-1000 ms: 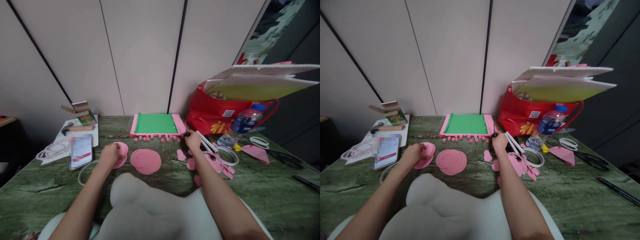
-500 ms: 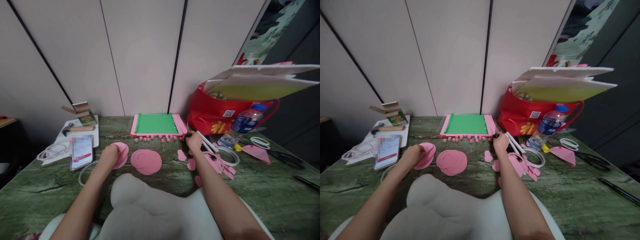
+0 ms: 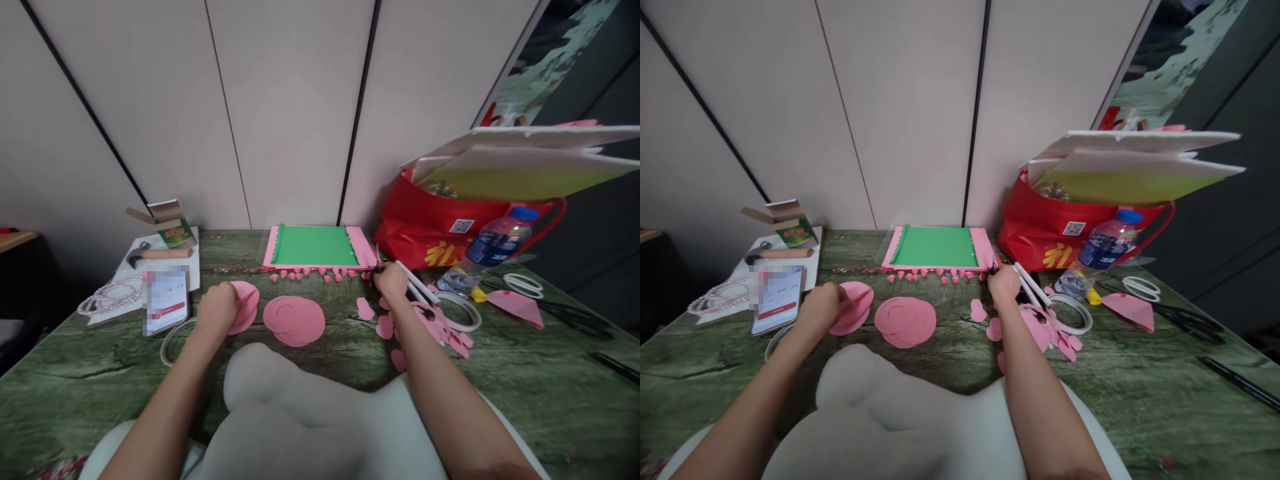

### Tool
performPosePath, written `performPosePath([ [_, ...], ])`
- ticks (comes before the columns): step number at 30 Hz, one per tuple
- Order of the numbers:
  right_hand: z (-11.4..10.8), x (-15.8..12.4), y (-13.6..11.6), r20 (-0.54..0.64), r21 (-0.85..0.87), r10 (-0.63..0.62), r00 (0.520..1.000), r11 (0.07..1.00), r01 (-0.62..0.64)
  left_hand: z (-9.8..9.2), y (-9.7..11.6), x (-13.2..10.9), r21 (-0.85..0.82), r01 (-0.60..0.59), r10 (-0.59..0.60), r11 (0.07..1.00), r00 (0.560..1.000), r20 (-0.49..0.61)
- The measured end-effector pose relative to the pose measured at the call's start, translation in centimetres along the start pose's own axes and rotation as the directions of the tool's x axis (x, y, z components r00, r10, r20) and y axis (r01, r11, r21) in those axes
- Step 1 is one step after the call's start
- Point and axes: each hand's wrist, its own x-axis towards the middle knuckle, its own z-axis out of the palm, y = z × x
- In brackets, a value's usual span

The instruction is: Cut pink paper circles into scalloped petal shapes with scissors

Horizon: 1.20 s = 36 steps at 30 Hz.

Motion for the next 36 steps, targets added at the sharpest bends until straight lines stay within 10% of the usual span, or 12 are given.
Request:
performPosePath([
  [6, -0.8, -0.4, -0.9, -0.015, 0.197, 0.003, 1.0, 0.98, 0.0, -0.4, 0.2, -0.2, 0.022, -0.02, 0.022, 1.0, 0.998, -0.059],
  [10, -1.6, -1.6, -3.1, 0.051, 0.438, -0.066, 0.996, 0.898, 0.037, -0.8, 1.0, -1.0, -0.248, -0.191, 0.067, 0.95, 0.898, -0.434],
  [12, -1.6, -3.2, -4.8, 0.136, 0.573, -0.147, 0.98, 0.819, 0.043, -1.0, 1.9, -1.5, -0.499, -0.336, 0.007, 0.799, 0.834, -0.551],
  [17, -1.4, -8.6, -8.6, 0.336, 0.811, -0.394, 0.856, 0.584, -0.049, -0.7, 4.2, -2.5, -0.976, -0.206, 0.003, 0.068, 0.978, -0.207],
  [21, -1.9, -11.2, -9.6, 0.369, 0.875, -0.488, 0.791, 0.469, -0.12, -0.1, 4.7, -2.4, -0.98, -0.085, 0.075, -0.18, 0.992, -0.1],
  [27, -2.8, -12.0, -9.9, 0.353, 0.906, -0.486, 0.8, 0.391, -0.163, 0.1, 4.7, -2.6, -0.98, 0.014, 0.192, -0.197, 0.981, -0.025],
  [36, -4.1, -13.7, -9.0, 0.211, 0.839, -0.441, 0.872, 0.54, 0.07, 0.1, 4.6, -3.2, -0.995, 0.074, 0.309, 0.068, 0.947, 0.091],
])
